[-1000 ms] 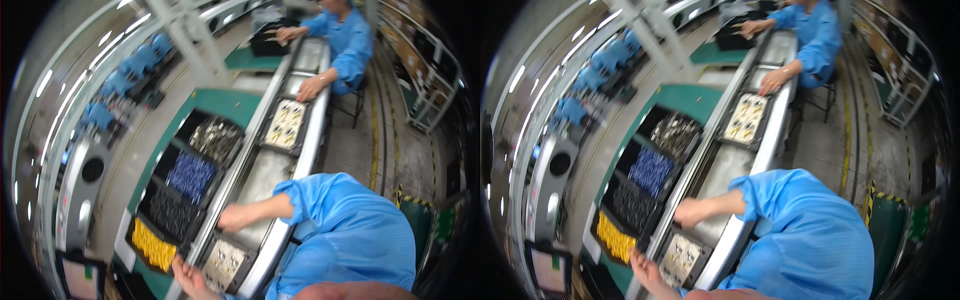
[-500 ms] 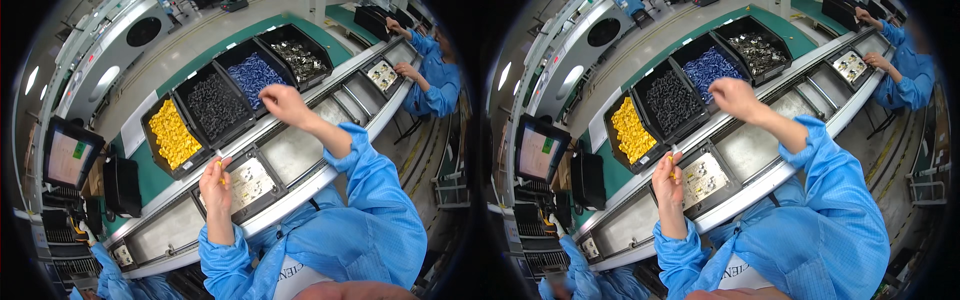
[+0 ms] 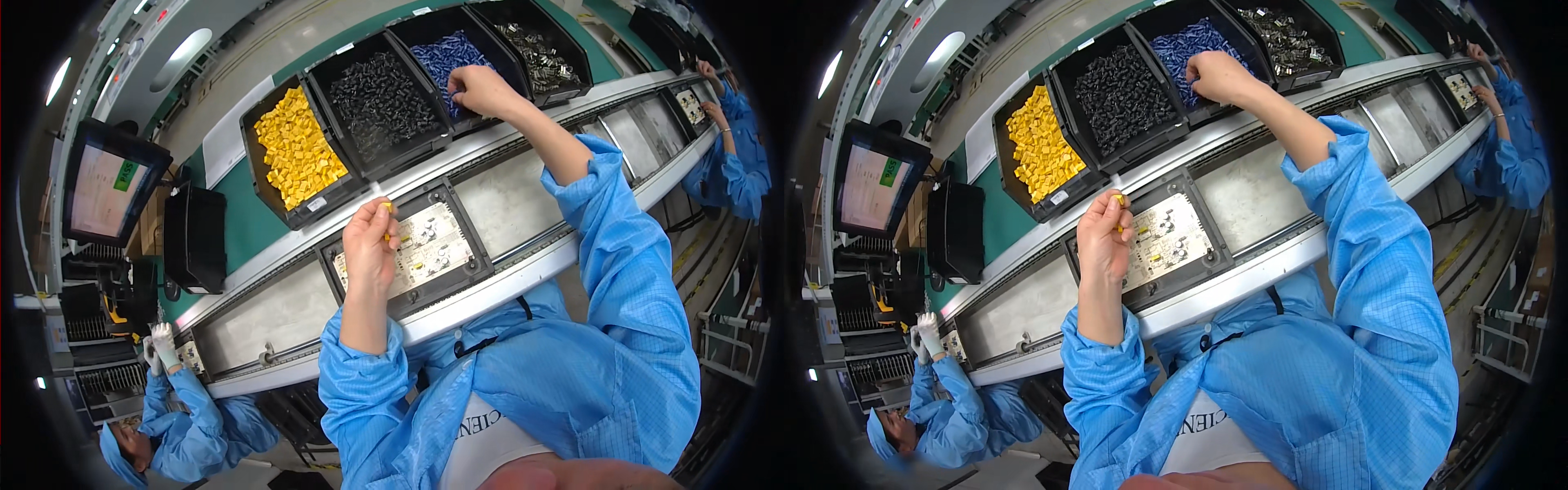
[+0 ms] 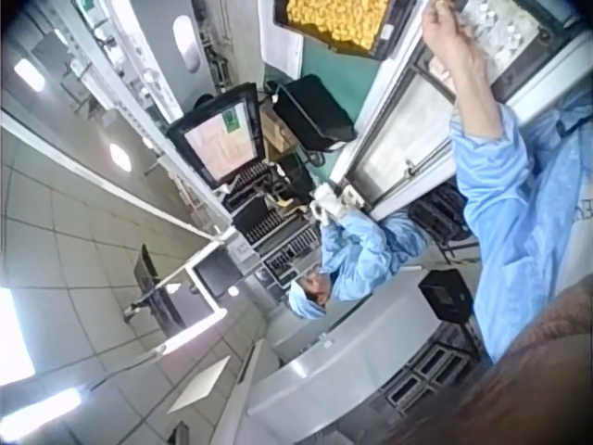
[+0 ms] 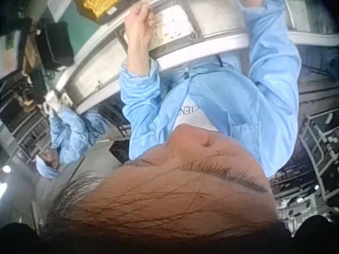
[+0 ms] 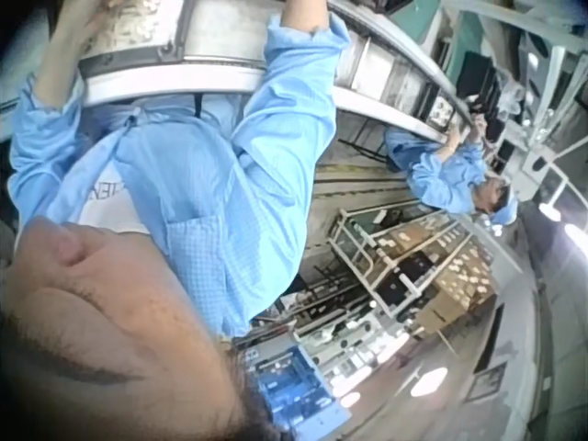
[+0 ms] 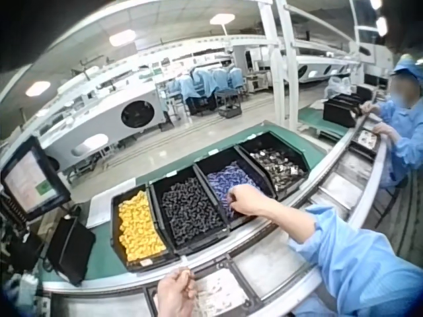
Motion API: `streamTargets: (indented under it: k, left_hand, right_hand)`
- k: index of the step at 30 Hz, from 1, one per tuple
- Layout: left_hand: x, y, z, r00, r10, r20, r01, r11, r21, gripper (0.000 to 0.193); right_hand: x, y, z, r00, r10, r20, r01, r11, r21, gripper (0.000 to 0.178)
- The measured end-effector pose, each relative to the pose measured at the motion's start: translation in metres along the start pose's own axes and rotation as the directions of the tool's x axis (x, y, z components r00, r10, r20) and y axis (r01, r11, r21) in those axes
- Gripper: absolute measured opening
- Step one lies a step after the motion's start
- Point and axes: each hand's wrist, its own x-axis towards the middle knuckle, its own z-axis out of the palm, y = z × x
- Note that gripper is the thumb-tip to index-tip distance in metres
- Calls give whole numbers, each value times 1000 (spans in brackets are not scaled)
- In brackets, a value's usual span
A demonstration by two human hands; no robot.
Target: Assembling small electronic components onto circuit boards at a manual station.
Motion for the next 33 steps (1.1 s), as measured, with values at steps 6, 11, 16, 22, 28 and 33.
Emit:
streamTargets:
  k: [6,11,16,22,28,33]
  left_hand:
    - [-3,2,8,995,37,-94,-27,994,106,30]
    - [-6,2,15,1000,10,6,-12,922,388,17]
    - [-6,-2,16,1000,12,-20,0,859,513,14]
    - [-4,-8,15,996,81,33,-83,755,650,21]
    - [-6,-5,20,996,82,42,-79,516,853,20]
    - [-7,-6,22,982,150,117,-155,274,949,20]
  right_hand:
    - [-3,-3,-16,905,380,189,-356,436,827,13]
    - [-4,15,-27,873,283,397,-334,-247,910,13]
    - [-26,21,-29,902,127,412,-330,-412,849,13]
    - [-42,25,-31,909,-24,416,-295,-741,603,12]
    - [-45,17,-31,892,-51,450,-307,-798,519,20]
    - [-75,-7,-32,901,13,434,-360,-537,763,18]
